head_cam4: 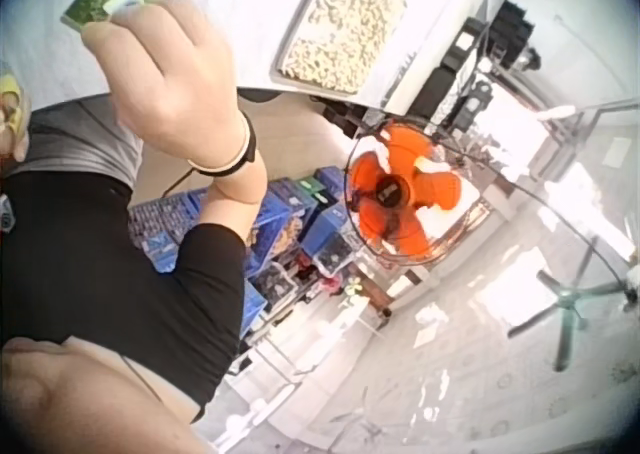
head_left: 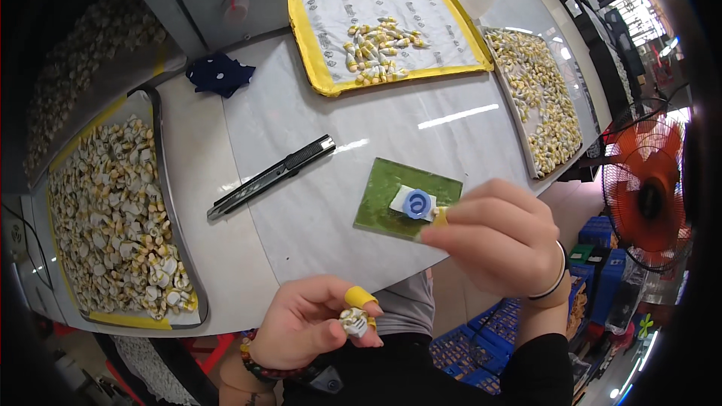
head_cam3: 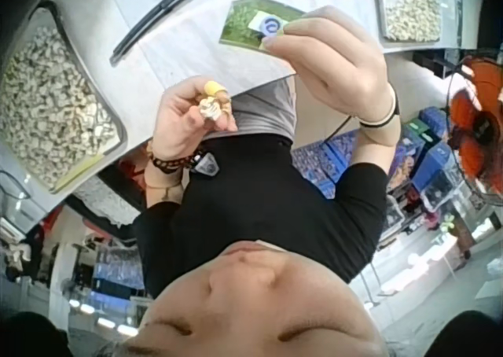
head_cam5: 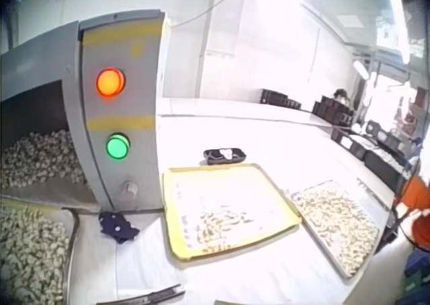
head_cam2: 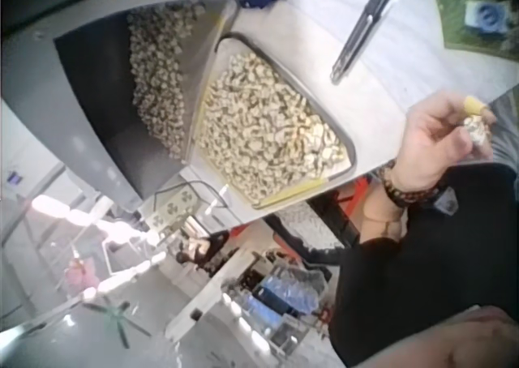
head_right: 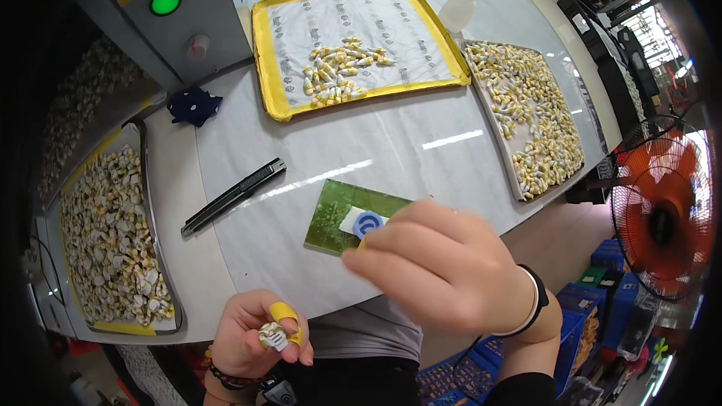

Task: The person repeatedly picks up small white and yellow plastic components from a tray, applies a small amount of blue adhesive from a tube, and joins the pieces together by hand. The assembled units are placed into a yellow tray on the table.

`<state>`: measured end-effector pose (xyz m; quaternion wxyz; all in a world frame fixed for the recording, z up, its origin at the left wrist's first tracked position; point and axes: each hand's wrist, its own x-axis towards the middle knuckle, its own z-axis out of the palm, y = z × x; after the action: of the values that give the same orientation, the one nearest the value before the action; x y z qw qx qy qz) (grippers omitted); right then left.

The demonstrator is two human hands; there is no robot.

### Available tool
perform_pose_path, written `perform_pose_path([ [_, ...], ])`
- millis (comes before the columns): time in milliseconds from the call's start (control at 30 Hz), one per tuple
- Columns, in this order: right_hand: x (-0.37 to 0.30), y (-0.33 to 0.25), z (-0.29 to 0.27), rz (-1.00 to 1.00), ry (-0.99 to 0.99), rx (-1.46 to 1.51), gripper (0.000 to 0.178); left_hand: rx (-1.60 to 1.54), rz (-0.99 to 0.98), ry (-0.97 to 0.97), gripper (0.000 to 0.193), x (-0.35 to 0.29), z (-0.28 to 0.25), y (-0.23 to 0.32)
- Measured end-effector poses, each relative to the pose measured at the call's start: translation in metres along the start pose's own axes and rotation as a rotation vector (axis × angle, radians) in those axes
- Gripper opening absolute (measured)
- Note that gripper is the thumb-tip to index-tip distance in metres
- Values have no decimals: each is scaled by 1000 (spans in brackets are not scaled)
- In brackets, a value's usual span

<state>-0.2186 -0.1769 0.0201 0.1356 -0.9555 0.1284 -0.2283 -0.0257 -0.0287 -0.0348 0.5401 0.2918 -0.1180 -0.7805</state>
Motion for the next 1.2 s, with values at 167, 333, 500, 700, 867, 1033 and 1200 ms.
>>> perform_pose_path([
  [167,12,-18,12,-87,177,480,19,-119,-112,-223,41,3,-13,-4],
  [333,16,-19,14,-135,144,518,21,-191,-198,-280,36,5,-15,-5],
  [500,17,-15,21,-237,147,479,17,-199,-285,-294,37,8,-9,-2],
  [700,19,-14,23,-261,162,524,10,-231,-330,-311,40,7,-4,0],
  [867,19,-11,24,-250,162,588,9,-260,-357,-391,40,11,-8,-5],
  [1033,18,-12,24,-221,175,597,9,-258,-345,-372,38,10,-5,-4],
  [1200,17,-17,18,-187,112,527,12,-249,-333,-301,36,9,-1,0],
])
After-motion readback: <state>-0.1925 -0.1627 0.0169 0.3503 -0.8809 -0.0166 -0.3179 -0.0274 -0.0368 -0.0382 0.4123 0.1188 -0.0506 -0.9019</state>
